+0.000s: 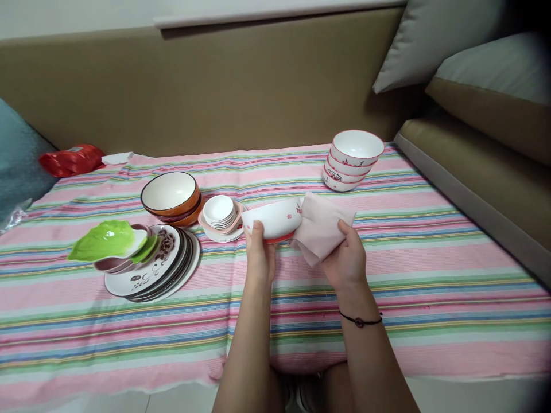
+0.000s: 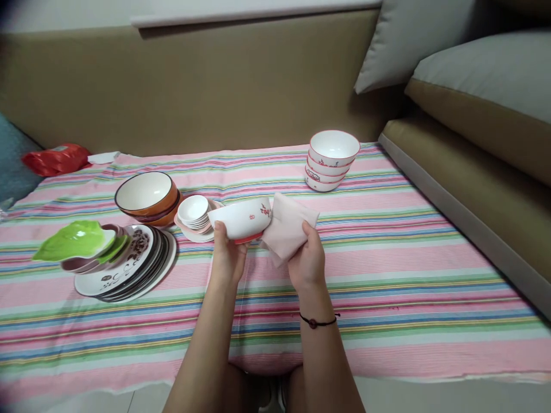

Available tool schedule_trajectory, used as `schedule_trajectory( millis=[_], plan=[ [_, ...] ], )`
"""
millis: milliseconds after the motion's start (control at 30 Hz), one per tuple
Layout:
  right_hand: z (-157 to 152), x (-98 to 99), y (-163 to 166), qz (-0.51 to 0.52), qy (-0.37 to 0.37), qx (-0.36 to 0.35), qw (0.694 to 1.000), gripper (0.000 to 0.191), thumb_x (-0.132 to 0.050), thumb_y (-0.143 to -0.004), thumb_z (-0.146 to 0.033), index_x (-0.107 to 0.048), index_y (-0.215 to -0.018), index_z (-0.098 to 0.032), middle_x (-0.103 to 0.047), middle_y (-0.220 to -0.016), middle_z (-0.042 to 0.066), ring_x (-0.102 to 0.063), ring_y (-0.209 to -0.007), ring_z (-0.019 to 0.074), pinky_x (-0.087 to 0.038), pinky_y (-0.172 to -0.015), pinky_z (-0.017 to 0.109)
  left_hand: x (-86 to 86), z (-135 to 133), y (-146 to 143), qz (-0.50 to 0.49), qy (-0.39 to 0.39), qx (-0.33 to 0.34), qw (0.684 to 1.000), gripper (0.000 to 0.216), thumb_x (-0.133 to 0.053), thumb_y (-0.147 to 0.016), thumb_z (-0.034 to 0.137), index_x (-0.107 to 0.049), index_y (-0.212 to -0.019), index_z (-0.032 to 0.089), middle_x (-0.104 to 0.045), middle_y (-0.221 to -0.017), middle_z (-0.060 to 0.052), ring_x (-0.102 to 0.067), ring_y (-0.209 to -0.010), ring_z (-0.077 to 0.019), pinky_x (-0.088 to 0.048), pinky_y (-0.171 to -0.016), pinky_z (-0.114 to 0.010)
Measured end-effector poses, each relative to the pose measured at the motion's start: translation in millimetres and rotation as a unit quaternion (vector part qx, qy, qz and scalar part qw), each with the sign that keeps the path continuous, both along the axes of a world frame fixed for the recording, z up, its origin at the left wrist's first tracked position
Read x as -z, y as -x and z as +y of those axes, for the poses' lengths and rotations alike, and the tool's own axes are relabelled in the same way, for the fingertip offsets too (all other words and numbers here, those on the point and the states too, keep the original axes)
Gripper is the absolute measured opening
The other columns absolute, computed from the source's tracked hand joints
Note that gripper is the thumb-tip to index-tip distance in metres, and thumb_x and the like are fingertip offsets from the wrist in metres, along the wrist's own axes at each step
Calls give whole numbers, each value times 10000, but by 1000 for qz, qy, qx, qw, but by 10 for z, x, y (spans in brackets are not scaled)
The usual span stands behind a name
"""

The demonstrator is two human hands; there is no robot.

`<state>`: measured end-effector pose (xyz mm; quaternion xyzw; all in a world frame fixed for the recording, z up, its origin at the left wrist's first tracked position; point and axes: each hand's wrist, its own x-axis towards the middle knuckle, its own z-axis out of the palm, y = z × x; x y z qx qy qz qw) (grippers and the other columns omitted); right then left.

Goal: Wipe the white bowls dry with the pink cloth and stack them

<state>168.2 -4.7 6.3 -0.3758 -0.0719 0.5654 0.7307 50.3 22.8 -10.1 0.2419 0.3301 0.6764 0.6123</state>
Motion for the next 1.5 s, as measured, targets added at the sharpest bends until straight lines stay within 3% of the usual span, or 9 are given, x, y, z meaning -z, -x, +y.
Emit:
schedule_trajectory(
  millis=[133,233,333,500,633,833,1000,1167,1500],
  plan=[
    [6,0,-56,-1,19,39,999,375,-530,-816,-377,-653,-1138,-231,-737,-1044,40,-665,-997,239,-563,-799,402,-58,2,52,-36,9,10,999,720,-600,-786,648,-444,-1416,336,-539,-1418,-92,-569,-1225,-338,-588,-807,-406],
    [19,10,-106,-11,23,66,997,389,-516,-812,-369,-646,-1154,-239,-730,-1060,34,-662,-997,237,-556,-798,400,-66,5,85,-41,2,7,999,684,-595,-808,620,-426,-1426,379,-526,-1438,-63,-567,-1233,-330,-596,-794,-392],
    [29,27,-144,-21,27,73,997,399,-508,-814,-375,-638,-1168,-244,-725,-1067,30,-665,-962,234,-558,-773,404,-61,2,105,-44,3,12,999,681,-591,-810,620,-448,-1417,344,-516,-1447,-87,-559,-1241,-341,-596,-796,-389],
    [50,70,-90,-31,50,47,997,390,-576,-780,-394,-670,-1111,-210,-739,-1000,32,-670,-885,219,-553,-675,336,-59,-19,82,-60,18,46,997,690,-556,-801,672,-507,-1369,284,-557,-1398,-121,-579,-1212,-343,-588,-823,-422],
    [42,89,-2,-94,8,-9,996,369,-647,-750,-408,-704,-1032,-178,-746,-954,29,-668,-859,204,-543,-683,297,-64,-31,28,-62,24,58,996,694,-628,-765,641,-560,-1317,225,-589,-1353,-145,-562,-1231,-350,-570,-877,-449],
    [-3,111,-3,-201,-36,-55,977,497,-774,-682,-329,-677,-1154,-205,-741,-998,19,-653,-903,198,-536,-725,285,-64,-36,14,-71,31,61,995,659,-622,-775,633,-592,-1271,200,-613,-1318,-153,-562,-1230,-365,-552,-902,-506],
    [27,150,34,-139,12,-33,990,392,-714,-717,-323,-691,-1080,-176,-747,-898,11,-668,-853,205,-542,-731,313,-63,-43,10,-68,30,70,995,684,-619,-770,644,-587,-1278,186,-609,-1322,-163,-555,-1238,-372,-544,-920,-506],
    [67,169,56,-109,28,14,994,392,-688,-706,-305,-684,-1076,-175,-745,-950,8,-666,-932,201,-537,-813,318,-62,-45,4,-67,23,71,995,694,-626,-760,650,-573,-1298,215,-592,-1351,-149,-559,-1237,-360,-553,-912,-472],
    [114,134,169,-84,-23,-3,996,431,-611,-806,-427,-649,-1167,-195,-734,-1041,17,-658,-1048,206,-538,-920,351,-75,-56,-35,-40,7,70,997,643,-696,-743,571,-601,-1257,197,-632,-1299,-130,-515,-1293,-340,-504,-993,-461]
  ],
)
